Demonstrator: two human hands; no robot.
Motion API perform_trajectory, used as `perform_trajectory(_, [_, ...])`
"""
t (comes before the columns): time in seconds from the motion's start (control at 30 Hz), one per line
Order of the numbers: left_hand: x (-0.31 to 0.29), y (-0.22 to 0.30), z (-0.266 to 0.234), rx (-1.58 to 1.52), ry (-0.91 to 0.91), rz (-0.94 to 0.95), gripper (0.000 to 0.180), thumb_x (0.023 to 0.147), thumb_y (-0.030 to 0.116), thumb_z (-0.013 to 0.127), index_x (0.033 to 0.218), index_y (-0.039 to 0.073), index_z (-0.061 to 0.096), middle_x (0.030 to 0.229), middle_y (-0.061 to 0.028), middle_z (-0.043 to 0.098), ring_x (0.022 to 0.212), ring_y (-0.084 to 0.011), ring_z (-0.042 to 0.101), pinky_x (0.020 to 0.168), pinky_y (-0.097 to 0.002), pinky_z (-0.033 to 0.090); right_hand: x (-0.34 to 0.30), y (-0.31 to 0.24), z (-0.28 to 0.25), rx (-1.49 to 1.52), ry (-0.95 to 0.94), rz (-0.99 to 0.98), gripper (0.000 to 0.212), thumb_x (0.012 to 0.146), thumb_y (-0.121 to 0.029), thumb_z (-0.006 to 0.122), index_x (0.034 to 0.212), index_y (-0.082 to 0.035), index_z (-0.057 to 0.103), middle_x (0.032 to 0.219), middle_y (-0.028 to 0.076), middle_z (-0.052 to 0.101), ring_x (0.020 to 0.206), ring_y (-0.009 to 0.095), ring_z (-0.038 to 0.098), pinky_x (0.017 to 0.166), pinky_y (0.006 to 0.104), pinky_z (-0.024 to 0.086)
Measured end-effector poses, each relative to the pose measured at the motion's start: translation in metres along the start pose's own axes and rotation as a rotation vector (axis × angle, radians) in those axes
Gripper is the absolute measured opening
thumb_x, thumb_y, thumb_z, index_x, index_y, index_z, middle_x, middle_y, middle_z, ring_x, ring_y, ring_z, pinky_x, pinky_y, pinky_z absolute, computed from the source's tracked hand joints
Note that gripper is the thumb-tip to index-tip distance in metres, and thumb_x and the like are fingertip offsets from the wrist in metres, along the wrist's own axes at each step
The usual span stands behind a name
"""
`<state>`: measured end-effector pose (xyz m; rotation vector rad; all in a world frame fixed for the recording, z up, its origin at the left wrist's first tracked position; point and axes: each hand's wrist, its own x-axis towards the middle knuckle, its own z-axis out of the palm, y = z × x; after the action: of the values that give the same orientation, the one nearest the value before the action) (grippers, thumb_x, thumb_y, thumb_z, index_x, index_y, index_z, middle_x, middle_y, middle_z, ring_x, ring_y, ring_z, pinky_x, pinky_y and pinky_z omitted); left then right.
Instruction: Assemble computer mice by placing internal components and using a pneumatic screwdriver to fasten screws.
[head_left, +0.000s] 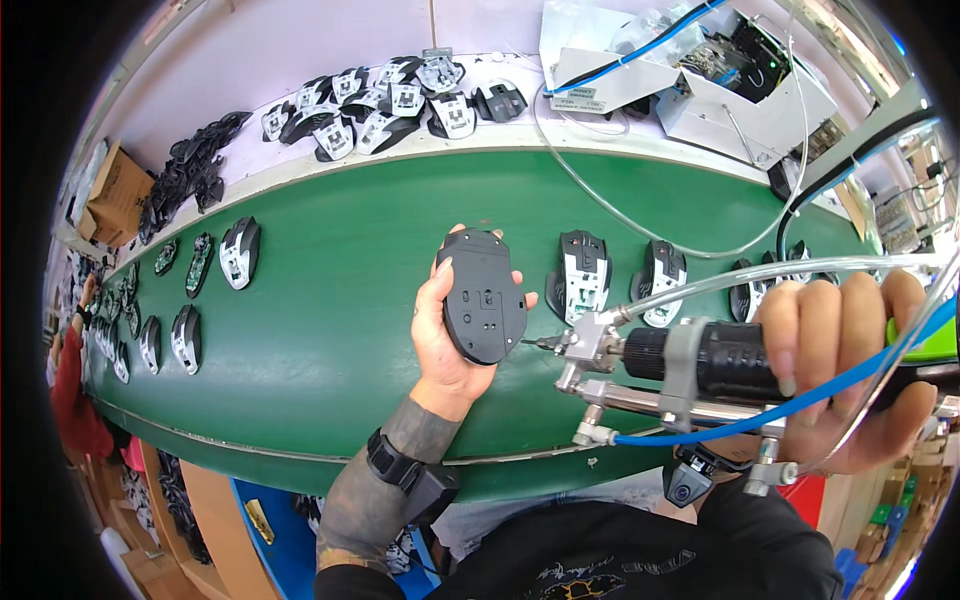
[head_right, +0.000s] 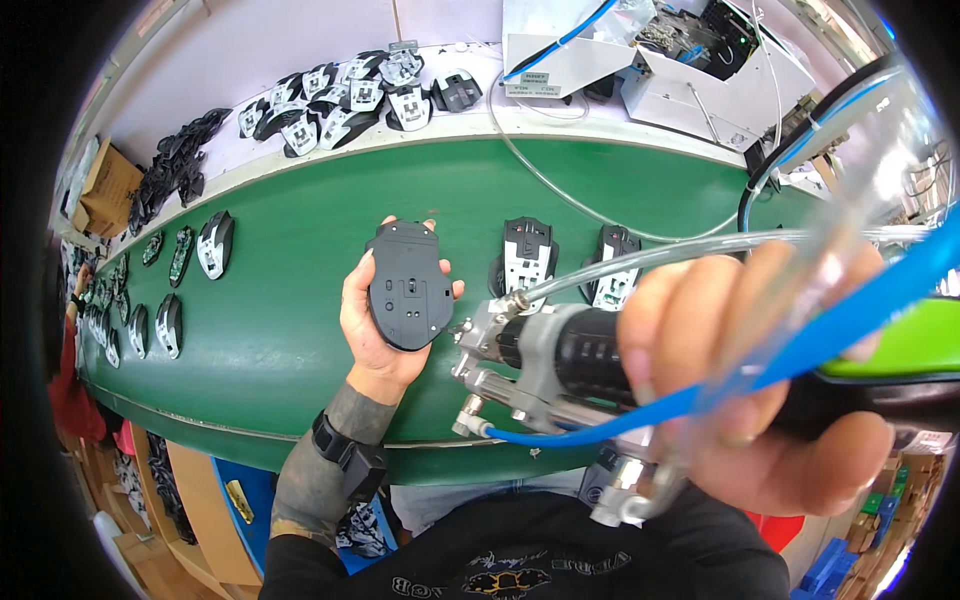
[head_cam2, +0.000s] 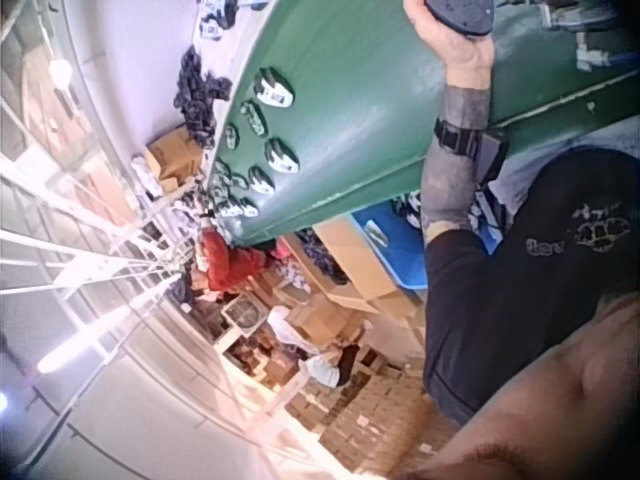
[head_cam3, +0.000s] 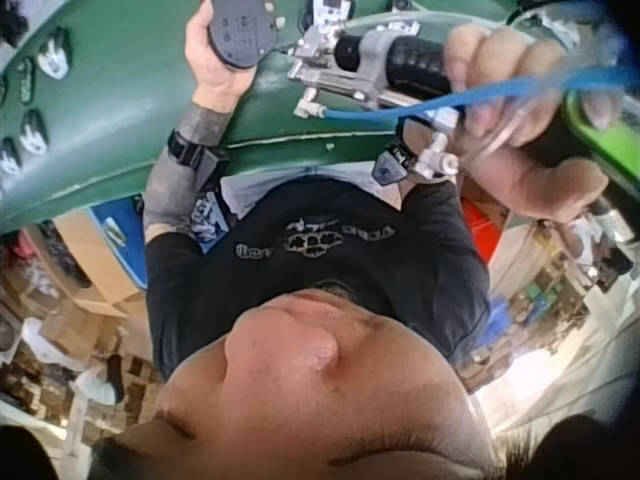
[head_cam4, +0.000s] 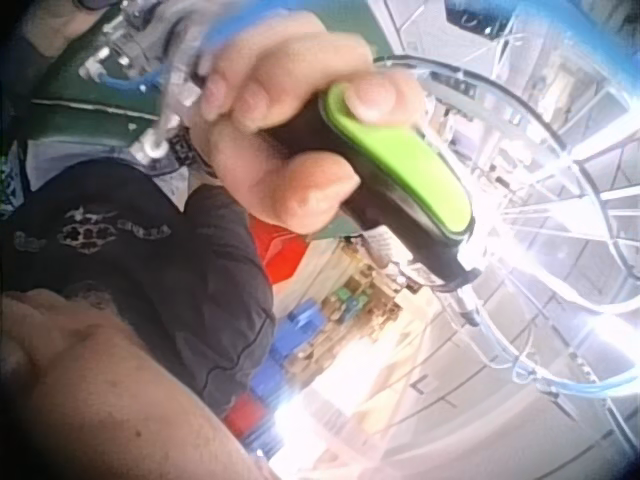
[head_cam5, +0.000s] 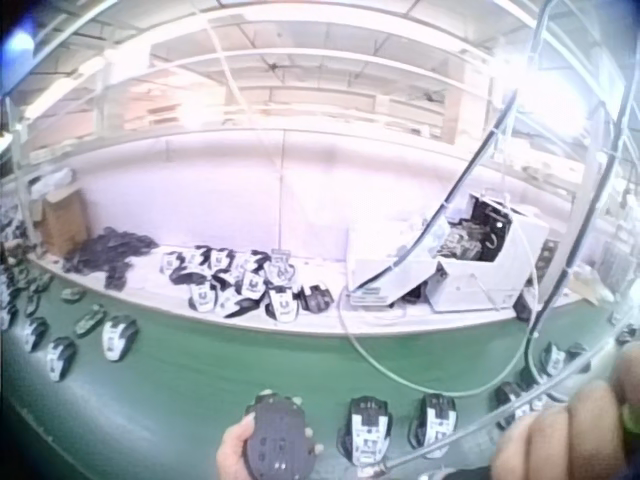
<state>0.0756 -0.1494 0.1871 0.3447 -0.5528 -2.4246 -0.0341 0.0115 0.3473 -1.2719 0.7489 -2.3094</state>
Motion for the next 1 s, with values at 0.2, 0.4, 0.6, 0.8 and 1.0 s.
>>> perform_trajectory(0.2, [-0.004, 0.0, 0.009, 0.006, -0.002, 0.003, 0.046, 0.092, 0.036, 0.045, 0.133, 0.014, 0.043, 0.13, -0.0152, 0.05, 0.093, -0.0261, 0.061, 0.079, -0.0475, 0.053, 0.005, 0.007, 0.003, -0.009, -0.102, 0.066, 0.03, 0.09, -0.033, 0.064, 0.103, -0.012, 0.046, 0.068, -0.004, 0.048, 0.053, 0.007, 0.05, 0.059, 0.0247, 0.041])
perform_trajectory(0.4, [-0.005, 0.0, 0.009, -0.042, 0.004, -0.043, 0.046, 0.092, 0.037, 0.045, 0.132, 0.014, 0.043, 0.13, -0.0149, 0.05, 0.093, -0.0266, 0.061, 0.077, -0.0473, 0.053, 0.002, 0.008, 0.001, -0.058, -0.038, 0.004, 0.029, 0.09, -0.033, 0.063, 0.102, -0.013, 0.045, 0.069, -0.004, 0.05, 0.054, 0.007, 0.052, 0.059, 0.0251, 0.043])
perform_trajectory(0.6, [-0.004, 0.0, 0.003, -0.054, -0.043, -0.086, 0.047, 0.093, 0.034, 0.046, 0.136, 0.015, 0.04, 0.13, -0.0137, 0.049, 0.096, -0.0266, 0.06, 0.079, -0.0486, 0.055, 0.007, 0.008, -0.004, -0.012, -0.225, 0.064, 0.03, 0.09, -0.034, 0.063, 0.102, -0.014, 0.044, 0.069, -0.004, 0.051, 0.055, 0.008, 0.052, 0.059, 0.025, 0.044])
perform_trajectory(0.8, [0.003, 0.003, -0.006, 0.129, 0.152, 0.023, 0.045, 0.092, 0.032, 0.051, 0.133, 0.015, 0.042, 0.115, -0.0094, 0.052, 0.091, -0.0224, 0.059, 0.075, -0.0444, 0.055, 0.001, 0.004, 0.003, -0.02, -0.029, 0.055, 0.034, 0.088, -0.032, 0.066, 0.106, -0.012, 0.044, 0.07, -0.004, 0.049, 0.054, 0.009, 0.049, 0.061, 0.0265, 0.041])
perform_trajectory(1.0, [0.007, -0.002, -0.009, 0.117, 0.192, -0.071, 0.046, 0.093, 0.031, 0.051, 0.135, 0.015, 0.041, 0.111, -0.0083, 0.053, 0.091, -0.0219, 0.059, 0.076, -0.0434, 0.056, 0.009, -0.044, -0.019, -0.076, -0.235, 0.175, 0.032, 0.087, -0.033, 0.069, 0.108, -0.018, 0.05, 0.072, -0.004, 0.052, 0.059, 0.013, 0.05, 0.062, 0.0301, 0.041])
